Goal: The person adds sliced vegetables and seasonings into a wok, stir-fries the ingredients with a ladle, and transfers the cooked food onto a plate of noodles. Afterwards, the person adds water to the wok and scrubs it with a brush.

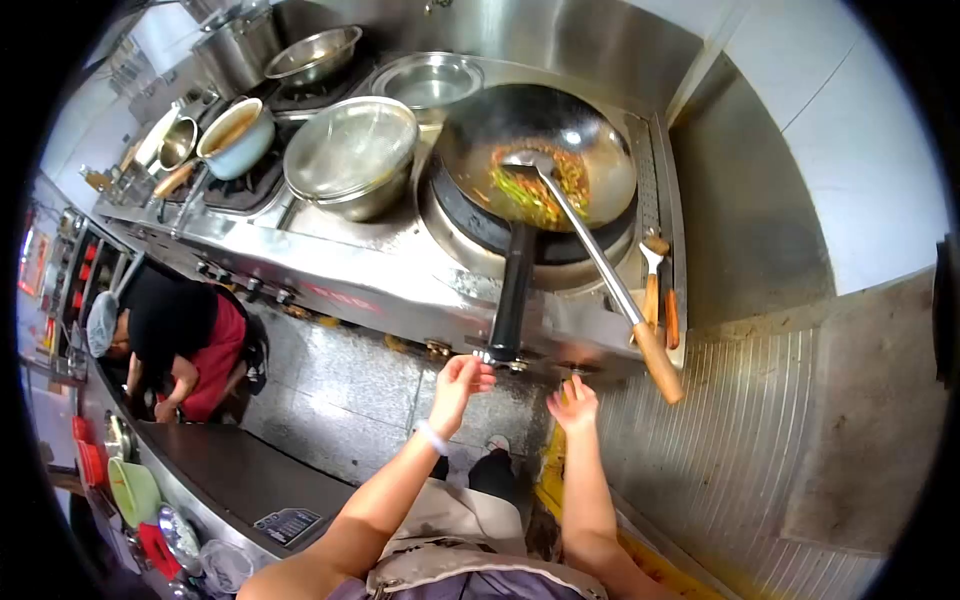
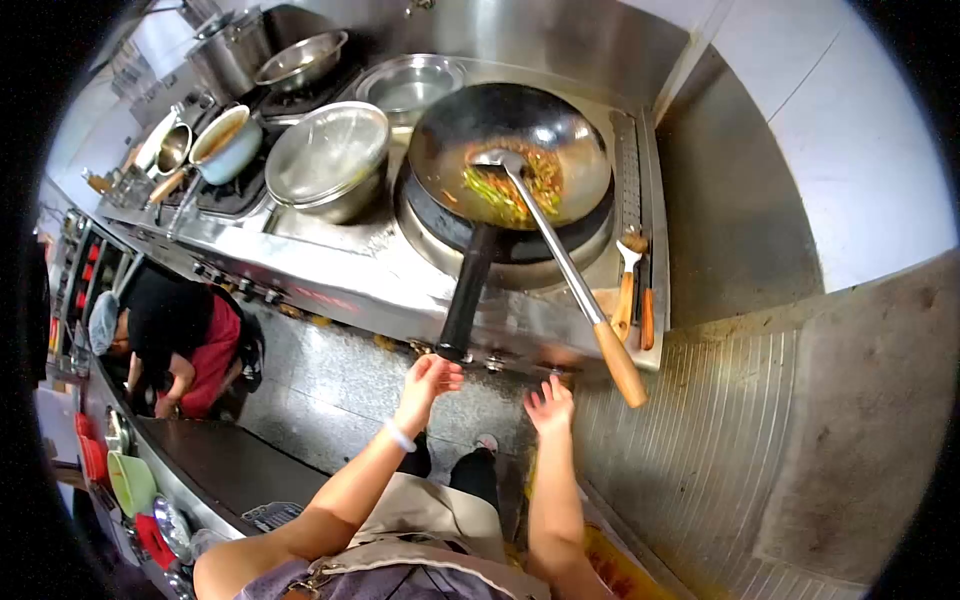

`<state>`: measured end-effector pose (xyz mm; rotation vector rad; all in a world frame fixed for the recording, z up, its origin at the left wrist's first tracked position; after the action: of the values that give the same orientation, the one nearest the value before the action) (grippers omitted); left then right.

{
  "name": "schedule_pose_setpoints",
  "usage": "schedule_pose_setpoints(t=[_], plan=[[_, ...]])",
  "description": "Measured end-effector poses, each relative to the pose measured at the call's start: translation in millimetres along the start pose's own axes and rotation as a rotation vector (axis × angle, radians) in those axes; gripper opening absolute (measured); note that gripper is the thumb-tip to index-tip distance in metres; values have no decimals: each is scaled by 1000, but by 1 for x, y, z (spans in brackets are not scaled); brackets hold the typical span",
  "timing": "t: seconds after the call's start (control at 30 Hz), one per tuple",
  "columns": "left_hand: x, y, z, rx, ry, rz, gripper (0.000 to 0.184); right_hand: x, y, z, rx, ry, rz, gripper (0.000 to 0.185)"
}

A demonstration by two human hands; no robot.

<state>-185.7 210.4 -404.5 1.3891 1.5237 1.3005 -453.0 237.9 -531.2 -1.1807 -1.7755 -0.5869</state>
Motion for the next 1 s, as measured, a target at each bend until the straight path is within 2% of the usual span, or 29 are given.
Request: schedule_pose_setpoints(t=[0.03, 0.1, 0.17, 0.23, 0.27, 0.3, 0.37, 0.43, 0.5, 0.53, 0.57, 0.63, 0.73, 0.77, 0.8, 0.83, 0.87, 0.9, 1.0], plan=[[11, 26, -18, 113, -62, 120, 32, 13, -4, 10, 74, -13, -10, 43], [16, 135, -82, 803, -361, 384, 56, 130, -14, -19, 0, -217, 6, 52], [11, 163, -91, 800, -383, 370, 62, 206, -49, -48, -53, -336, 205, 61], [6, 184, -121, 842, -451, 508, 57, 253, -63, -77, 60, -346, 280, 66], [-11, 156, -123, 794, -415, 633, 40, 301, -75, -139, 485, -343, 392, 64], [-12, 158, -128, 757, -366, 701, 21, 311, -79, -162, 659, -254, 391, 54], [-13, 152, -133, 664, -352, 809, 17, 293, -85, -186, 1079, -206, 366, 51], [-31, 171, -135, 777, -447, 726, 18, 285, -86, -234, 1260, -246, 441, 47], [-10, 165, -148, 693, -495, 842, 18, 289, -75, -232, 1517, 1, 372, 42], [-25, 153, -140, 752, -449, 866, 20, 285, -69, -251, 1528, -81, 368, 36], [-13, 141, -155, 536, -498, 882, 21, 301, -71, -232, 1522, 73, 362, 31], [-23, 122, -151, 567, -417, 902, 25, 301, -67, -246, 1598, 145, 411, 26], [-27, 165, -141, 445, -374, 678, 33, 329, -48, -280, 1533, 216, 469, 23], [-21, 159, -148, 393, -353, 588, 35, 330, -56, -261, 1446, 199, 453, 23], [-19, 154, -146, 367, -305, 617, 35, 332, -52, -257, 1364, 212, 430, 24], [-13, 153, -146, 339, -291, 682, 35, 345, -45, -271, 1309, 223, 502, 27], [-18, 152, -142, 369, -285, 680, 37, 338, -43, -276, 1348, 189, 506, 35], [-23, 162, -138, 339, -316, 577, 34, 345, -36, -285, 1365, 173, 520, 40], [-17, 148, -137, 423, -290, 595, 28, 346, -27, -303, 1330, 134, 530, 53]])
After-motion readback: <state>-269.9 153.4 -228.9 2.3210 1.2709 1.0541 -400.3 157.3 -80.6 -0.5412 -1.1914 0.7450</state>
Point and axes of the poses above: each hand's wrist, its own x-axis away from the middle knuckle, its own z-axis out of the back of the hand, y = z × x, the point moved 9 cm from there along -x, towards the middle knuckle, and after that the axes turned 15 degrees about -z, right-handed, at the moved point
